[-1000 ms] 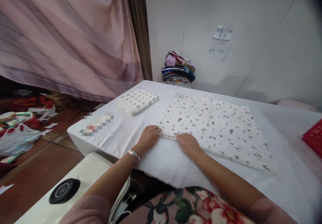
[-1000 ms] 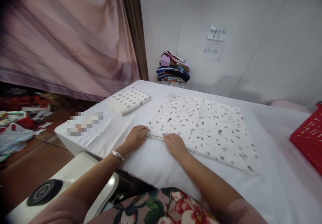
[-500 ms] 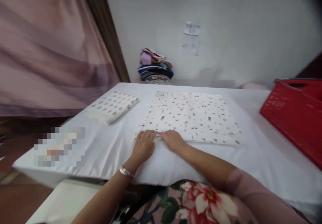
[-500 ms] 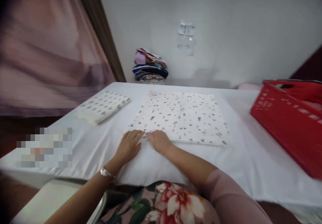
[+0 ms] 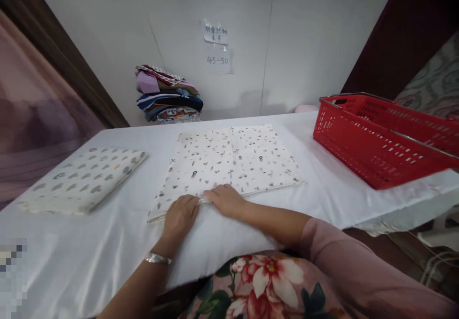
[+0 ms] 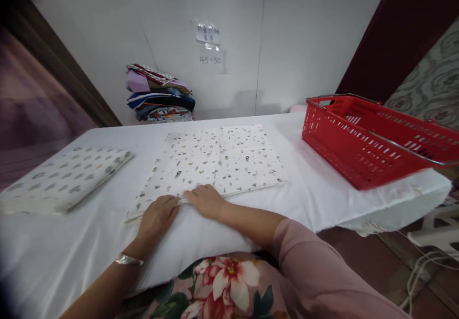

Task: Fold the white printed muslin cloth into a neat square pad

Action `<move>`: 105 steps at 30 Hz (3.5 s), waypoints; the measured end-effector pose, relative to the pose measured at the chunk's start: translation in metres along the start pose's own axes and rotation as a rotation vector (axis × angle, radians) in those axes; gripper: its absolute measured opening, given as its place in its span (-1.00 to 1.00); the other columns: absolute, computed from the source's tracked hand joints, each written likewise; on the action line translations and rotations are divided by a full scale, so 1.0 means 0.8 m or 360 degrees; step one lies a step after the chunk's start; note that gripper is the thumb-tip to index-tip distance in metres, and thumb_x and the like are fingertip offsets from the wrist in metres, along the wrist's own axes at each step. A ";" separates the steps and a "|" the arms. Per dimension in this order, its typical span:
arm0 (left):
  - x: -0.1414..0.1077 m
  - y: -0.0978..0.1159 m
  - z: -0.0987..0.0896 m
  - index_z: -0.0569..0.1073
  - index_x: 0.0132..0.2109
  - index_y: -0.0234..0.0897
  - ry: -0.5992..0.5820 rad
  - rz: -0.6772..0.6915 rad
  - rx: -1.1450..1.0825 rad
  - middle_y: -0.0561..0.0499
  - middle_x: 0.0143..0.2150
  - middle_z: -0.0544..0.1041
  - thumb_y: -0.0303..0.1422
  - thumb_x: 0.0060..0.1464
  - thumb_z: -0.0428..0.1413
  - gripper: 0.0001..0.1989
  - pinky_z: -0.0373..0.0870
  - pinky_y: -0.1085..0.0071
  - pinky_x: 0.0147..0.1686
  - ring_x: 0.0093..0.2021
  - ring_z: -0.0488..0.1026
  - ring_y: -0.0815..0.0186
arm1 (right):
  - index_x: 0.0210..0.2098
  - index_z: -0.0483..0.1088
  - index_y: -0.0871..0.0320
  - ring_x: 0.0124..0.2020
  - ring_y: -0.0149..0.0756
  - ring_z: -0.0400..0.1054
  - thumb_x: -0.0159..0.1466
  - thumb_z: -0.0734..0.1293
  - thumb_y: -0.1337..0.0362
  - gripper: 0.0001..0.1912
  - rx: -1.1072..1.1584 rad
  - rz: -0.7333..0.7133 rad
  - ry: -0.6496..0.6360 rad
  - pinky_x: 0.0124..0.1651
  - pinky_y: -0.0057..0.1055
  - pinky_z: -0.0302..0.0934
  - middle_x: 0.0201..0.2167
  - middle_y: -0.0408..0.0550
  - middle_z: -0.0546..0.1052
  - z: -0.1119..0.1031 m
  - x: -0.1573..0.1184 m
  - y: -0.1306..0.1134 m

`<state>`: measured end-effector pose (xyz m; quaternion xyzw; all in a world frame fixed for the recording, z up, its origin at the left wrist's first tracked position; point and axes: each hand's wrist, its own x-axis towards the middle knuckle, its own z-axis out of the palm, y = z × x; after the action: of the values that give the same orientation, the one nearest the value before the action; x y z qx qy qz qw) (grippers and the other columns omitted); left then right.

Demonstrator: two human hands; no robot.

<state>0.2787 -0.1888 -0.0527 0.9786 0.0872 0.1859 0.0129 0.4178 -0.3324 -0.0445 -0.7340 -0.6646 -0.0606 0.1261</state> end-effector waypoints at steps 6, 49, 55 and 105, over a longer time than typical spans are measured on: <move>0.000 0.004 -0.001 0.45 -0.22 -0.23 -0.0003 -0.0070 -0.0092 -0.08 -0.20 0.48 -0.38 0.10 -0.07 -0.79 0.32 0.23 -0.20 -0.16 0.38 0.15 | 0.10 0.22 0.22 -0.04 -0.19 0.21 0.28 0.12 0.44 -0.61 -0.0094 0.0277 0.0004 -0.01 -0.25 0.04 -0.04 0.07 0.41 -0.024 -0.095 0.082; 0.001 0.009 0.001 0.45 -0.20 -0.24 -0.0022 -0.0168 -0.0174 -0.06 -0.19 0.47 -0.40 0.09 -0.03 -0.81 0.29 0.24 -0.18 -0.15 0.35 0.18 | -0.27 0.43 0.18 -0.25 -0.28 0.23 0.33 0.12 0.31 -0.74 0.0135 0.0020 -0.0065 -0.19 -0.36 0.11 -0.24 -0.01 0.47 -0.033 -0.099 0.090; 0.001 0.009 0.000 0.45 -0.20 -0.24 -0.0034 -0.0171 -0.0176 -0.06 -0.20 0.47 -0.43 0.08 -0.03 -0.81 0.30 0.26 -0.19 -0.16 0.36 0.19 | -0.30 0.42 0.19 -0.24 -0.28 0.25 0.33 0.09 0.33 -0.72 0.0251 0.0132 0.0080 -0.19 -0.38 0.14 -0.27 0.01 0.47 -0.035 -0.094 0.092; 0.000 0.007 -0.002 0.45 -0.19 -0.26 -0.0054 -0.0159 -0.0206 -0.05 -0.20 0.46 -0.42 0.11 -0.04 -0.81 0.28 0.28 -0.18 -0.16 0.34 0.20 | -0.27 0.40 0.23 -0.26 -0.24 0.19 0.27 0.14 0.46 -0.79 -0.0337 -0.0101 0.0154 -0.24 -0.34 0.04 -0.25 0.05 0.45 -0.007 -0.096 0.094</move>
<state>0.2789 -0.1947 -0.0513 0.9732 0.1235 0.1736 0.0867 0.4843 -0.4137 -0.0665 -0.7180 -0.6705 -0.1698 0.0779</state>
